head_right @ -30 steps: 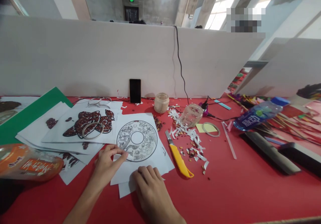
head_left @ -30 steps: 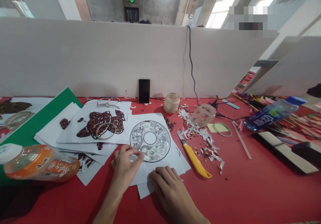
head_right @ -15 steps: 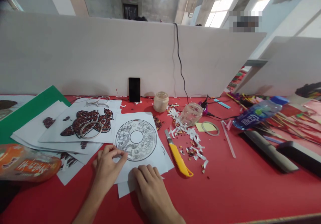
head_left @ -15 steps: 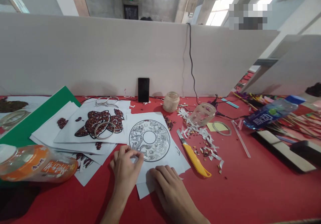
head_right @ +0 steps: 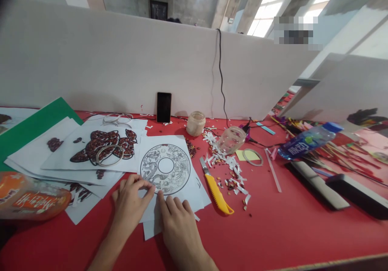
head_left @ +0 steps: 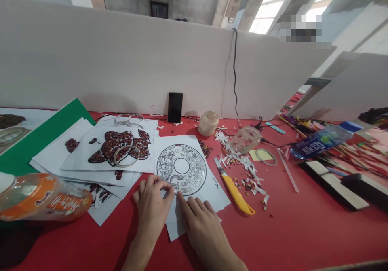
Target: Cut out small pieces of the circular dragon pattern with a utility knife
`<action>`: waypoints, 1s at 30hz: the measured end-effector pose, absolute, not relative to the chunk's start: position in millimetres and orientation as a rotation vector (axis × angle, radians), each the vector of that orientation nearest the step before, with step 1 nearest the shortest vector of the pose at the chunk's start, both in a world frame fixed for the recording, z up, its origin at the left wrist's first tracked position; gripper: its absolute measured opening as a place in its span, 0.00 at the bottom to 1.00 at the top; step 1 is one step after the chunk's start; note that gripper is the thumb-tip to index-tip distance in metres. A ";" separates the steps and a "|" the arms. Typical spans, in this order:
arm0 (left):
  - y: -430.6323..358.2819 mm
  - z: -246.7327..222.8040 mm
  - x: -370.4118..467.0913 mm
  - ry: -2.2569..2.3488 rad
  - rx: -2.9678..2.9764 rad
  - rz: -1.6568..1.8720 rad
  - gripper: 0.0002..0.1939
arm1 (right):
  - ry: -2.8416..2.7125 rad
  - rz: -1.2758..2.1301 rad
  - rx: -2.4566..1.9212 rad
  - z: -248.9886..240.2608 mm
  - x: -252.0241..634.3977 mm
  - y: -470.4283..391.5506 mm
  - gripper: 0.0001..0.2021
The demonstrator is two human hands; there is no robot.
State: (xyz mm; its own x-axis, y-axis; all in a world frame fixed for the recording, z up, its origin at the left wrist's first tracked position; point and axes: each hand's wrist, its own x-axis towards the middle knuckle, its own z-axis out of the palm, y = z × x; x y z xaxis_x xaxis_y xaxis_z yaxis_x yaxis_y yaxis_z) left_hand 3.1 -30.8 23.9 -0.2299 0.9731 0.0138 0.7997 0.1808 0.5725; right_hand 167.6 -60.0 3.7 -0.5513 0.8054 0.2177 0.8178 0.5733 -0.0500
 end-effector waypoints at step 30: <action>6.0 36.5 -54.5 1.918 2.003 0.624 0.12 | -2.696 0.063 -1.319 14.5 173.7 -48.5 0.40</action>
